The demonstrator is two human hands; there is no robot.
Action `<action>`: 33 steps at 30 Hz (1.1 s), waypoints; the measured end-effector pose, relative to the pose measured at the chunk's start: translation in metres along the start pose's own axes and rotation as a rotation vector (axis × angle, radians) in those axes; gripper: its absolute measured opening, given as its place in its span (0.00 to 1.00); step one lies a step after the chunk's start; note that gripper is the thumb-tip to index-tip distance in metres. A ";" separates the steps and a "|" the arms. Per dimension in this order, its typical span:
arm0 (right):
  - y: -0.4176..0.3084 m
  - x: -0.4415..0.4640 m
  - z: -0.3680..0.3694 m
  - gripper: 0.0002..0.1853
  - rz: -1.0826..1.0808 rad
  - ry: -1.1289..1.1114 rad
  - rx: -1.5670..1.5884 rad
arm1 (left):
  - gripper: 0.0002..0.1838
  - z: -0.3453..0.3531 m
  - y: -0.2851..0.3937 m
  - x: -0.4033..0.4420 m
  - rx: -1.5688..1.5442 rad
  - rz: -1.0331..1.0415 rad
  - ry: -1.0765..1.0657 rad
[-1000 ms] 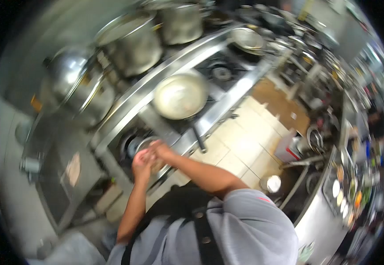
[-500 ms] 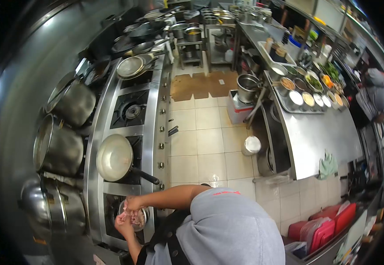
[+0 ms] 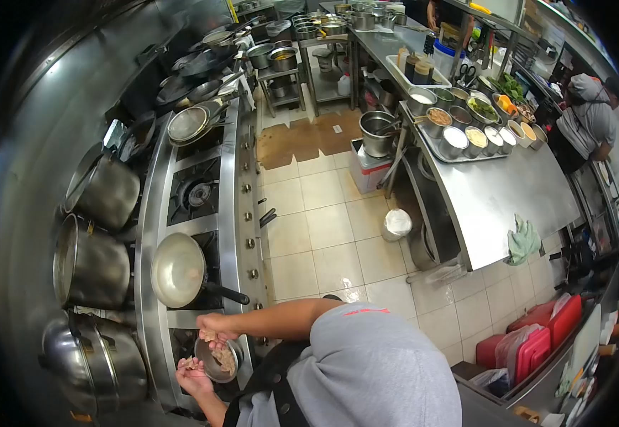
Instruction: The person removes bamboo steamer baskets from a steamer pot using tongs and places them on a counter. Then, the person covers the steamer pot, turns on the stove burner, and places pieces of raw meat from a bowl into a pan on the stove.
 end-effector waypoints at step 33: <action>-0.178 0.159 -0.060 0.09 -0.483 0.306 -2.196 | 0.07 -0.096 -0.022 -0.100 0.076 -0.022 0.460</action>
Point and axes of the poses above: each hand's wrist, its own x-axis towards the middle knuckle, its own z-axis out of the palm, y = z × x, the point moved 2 cm from there along x, towards the middle knuckle, and after that the axes turned 6 degrees about y, right-handed, at the moved point
